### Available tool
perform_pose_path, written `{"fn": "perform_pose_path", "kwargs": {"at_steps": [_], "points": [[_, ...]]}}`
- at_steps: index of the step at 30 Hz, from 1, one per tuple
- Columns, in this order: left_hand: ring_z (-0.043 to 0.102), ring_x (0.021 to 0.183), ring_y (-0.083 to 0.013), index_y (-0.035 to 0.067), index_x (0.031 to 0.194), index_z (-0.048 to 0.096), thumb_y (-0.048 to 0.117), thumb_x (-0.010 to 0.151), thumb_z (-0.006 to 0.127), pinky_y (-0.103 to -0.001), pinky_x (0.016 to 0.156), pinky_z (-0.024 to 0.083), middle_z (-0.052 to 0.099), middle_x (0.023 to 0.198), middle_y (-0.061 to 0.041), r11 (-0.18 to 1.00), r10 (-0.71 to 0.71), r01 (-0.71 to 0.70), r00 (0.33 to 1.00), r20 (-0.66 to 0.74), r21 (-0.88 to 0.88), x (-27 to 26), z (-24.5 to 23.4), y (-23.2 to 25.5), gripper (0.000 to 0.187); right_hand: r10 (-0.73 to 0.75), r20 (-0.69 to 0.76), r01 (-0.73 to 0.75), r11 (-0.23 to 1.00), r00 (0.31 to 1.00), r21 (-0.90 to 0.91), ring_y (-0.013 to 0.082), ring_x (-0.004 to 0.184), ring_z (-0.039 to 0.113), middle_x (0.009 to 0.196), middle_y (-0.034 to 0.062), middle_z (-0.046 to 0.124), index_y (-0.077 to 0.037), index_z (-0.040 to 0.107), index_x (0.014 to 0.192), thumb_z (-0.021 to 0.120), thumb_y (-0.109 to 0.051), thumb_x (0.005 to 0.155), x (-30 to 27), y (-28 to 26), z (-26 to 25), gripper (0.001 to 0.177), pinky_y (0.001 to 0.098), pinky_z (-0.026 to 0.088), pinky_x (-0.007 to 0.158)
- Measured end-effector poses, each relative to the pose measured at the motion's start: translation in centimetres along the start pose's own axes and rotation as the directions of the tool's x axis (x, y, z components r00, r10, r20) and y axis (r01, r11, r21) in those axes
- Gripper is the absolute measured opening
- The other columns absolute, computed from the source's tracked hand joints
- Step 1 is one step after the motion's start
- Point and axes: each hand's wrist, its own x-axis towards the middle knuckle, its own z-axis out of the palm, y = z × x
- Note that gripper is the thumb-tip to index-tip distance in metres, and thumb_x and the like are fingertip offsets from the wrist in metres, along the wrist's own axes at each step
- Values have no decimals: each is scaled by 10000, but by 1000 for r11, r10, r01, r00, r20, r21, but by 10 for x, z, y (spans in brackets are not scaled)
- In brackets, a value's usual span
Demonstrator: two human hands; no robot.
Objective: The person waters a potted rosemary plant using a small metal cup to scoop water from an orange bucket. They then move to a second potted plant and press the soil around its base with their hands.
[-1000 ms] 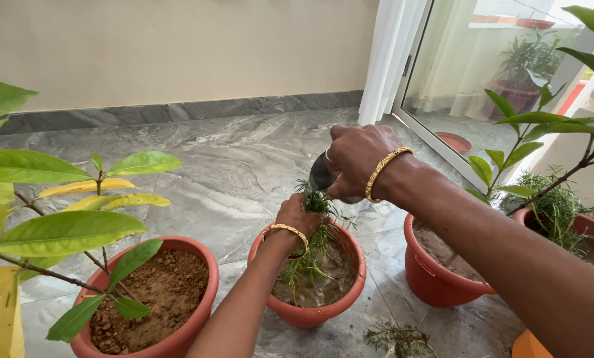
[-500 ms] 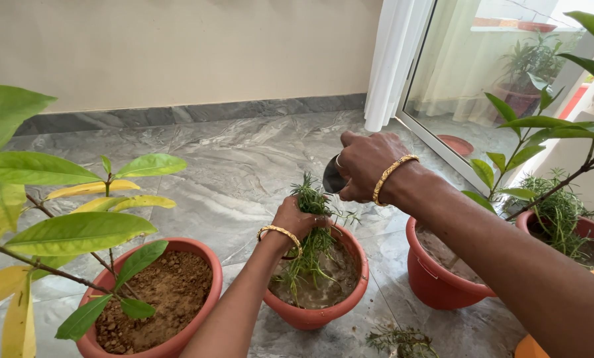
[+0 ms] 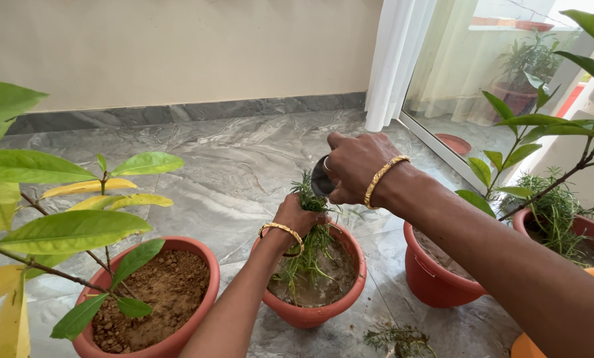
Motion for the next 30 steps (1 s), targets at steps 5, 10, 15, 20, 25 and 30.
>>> {"fn": "perform_pose_path", "kwargs": {"at_steps": [5, 10, 15, 20, 25, 30], "points": [[767, 888, -259, 45, 994, 784, 359, 696, 915, -415, 797, 570, 793, 940, -137, 1000, -21, 21, 999, -41, -12, 3, 3, -4, 453, -17, -9, 18, 1000, 1000, 8, 250, 825, 695, 1009, 30, 627, -158, 799, 846, 877, -421, 683, 1, -6, -6, 319, 419, 567, 699], [760, 914, -269, 62, 1014, 764, 373, 705, 905, -414, 811, 567, 787, 959, -133, 999, -31, 30, 999, -31, -15, 7, 5, -1, 461, -10, -5, 10, 1000, 1000, 1, 261, 822, 691, 1036, 30, 620, -168, 800, 846, 869, -400, 693, 2, -7, -9, 286, 431, 559, 704], [772, 906, -260, 56, 988, 777, 296, 647, 929, -405, 801, 577, 793, 944, -121, 1000, 12, -12, 999, -47, 2, 6, 2, 3, 444, -13, -85, 14, 1000, 996, 22, 267, 814, 698, 1046, 44, 622, -147, 799, 845, 878, -388, 677, 6, -3, -5, 304, 435, 559, 700], [761, 869, -246, 45, 972, 781, 217, 640, 919, -402, 781, 572, 793, 924, -126, 1000, 10, -9, 999, -50, 20, -4, -9, 12, 398, 25, -143, -1, 986, 989, 167, 261, 806, 690, 958, 58, 647, -118, 793, 833, 870, -386, 644, 4, 2, 3, 337, 428, 557, 692], [775, 804, -226, 20, 919, 788, 192, 627, 900, -378, 719, 592, 801, 893, -136, 997, 8, -13, 997, -81, -72, -16, -20, 16, 356, 124, -165, -58, 933, 979, 355, 231, 772, 669, 857, 58, 663, -126, 785, 727, 862, -462, 628, -1, 10, 19, 359, 419, 535, 680], [743, 797, -211, 50, 1098, 611, 64, 579, 895, -347, 678, 623, 729, 929, -118, 932, -54, -24, 978, -203, -362, -26, -28, 16, 592, 166, -234, -38, 881, 958, 472, 224, 775, 651, 820, 61, 660, -126, 772, 626, 894, -469, 558, -13, 16, 40, 370, 393, 520, 686]]}}
